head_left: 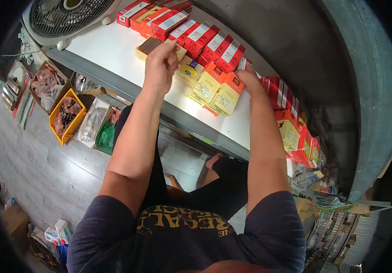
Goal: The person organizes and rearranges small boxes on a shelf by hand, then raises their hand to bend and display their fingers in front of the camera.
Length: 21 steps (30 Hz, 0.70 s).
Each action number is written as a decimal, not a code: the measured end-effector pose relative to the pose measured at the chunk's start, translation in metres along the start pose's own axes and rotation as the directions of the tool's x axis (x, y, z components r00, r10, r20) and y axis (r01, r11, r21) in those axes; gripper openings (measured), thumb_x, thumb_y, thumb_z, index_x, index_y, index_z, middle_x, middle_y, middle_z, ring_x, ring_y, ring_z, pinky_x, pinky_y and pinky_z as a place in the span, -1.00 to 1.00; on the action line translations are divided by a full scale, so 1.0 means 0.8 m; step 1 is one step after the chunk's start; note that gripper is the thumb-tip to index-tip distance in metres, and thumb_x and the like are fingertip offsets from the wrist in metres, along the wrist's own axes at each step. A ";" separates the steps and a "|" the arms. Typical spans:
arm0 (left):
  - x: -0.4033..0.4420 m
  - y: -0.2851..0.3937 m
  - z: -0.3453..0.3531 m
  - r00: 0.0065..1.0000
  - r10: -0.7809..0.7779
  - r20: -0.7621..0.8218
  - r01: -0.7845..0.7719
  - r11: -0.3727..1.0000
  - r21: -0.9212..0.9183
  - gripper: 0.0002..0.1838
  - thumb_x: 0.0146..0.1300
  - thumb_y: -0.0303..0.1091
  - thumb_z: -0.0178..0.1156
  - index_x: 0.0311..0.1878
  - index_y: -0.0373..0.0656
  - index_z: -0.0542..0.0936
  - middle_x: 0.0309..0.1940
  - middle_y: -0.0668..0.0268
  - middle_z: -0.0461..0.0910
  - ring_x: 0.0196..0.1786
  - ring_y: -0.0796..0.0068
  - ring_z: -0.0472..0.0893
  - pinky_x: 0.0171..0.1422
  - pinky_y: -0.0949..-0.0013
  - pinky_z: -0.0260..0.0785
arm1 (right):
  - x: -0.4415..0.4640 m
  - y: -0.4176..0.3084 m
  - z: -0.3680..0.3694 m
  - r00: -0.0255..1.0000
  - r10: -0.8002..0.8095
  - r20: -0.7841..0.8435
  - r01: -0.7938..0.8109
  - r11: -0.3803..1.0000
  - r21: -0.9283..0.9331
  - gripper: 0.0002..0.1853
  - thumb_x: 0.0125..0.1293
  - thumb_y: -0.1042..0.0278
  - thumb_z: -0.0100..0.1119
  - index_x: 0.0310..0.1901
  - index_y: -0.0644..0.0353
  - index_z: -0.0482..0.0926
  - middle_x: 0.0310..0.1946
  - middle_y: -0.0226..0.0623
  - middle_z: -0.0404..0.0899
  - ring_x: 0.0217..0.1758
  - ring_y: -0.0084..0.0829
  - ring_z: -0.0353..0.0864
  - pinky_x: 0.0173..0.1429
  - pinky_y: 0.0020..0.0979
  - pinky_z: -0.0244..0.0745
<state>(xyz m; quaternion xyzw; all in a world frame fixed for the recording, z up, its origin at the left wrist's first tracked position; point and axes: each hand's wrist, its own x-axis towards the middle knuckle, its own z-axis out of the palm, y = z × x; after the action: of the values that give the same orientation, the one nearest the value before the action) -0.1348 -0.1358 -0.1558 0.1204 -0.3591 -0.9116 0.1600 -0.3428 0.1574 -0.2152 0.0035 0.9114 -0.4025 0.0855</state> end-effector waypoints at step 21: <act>-0.198 0.104 0.102 0.268 0.723 0.637 0.313 0.560 -0.767 -0.54 0.46 -0.02 0.00 -0.45 -0.18 0.50 -0.71 0.44 0.30 -0.70 0.53 0.29 0.10 -0.36 0.27 | 0.000 0.107 -0.014 0.947 0.077 -0.311 -0.073 0.997 0.024 -0.52 0.36 0.06 0.06 0.15 0.24 0.46 -0.11 0.19 0.62 0.01 0.06 0.63 0.12 -0.07 0.44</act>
<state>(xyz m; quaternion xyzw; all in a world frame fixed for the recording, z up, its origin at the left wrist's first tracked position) 0.0006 -0.0831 -0.0235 -0.5799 0.0534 -0.8079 0.0903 -0.3381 0.2234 -0.2703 0.1022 0.9102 -0.3989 -0.0444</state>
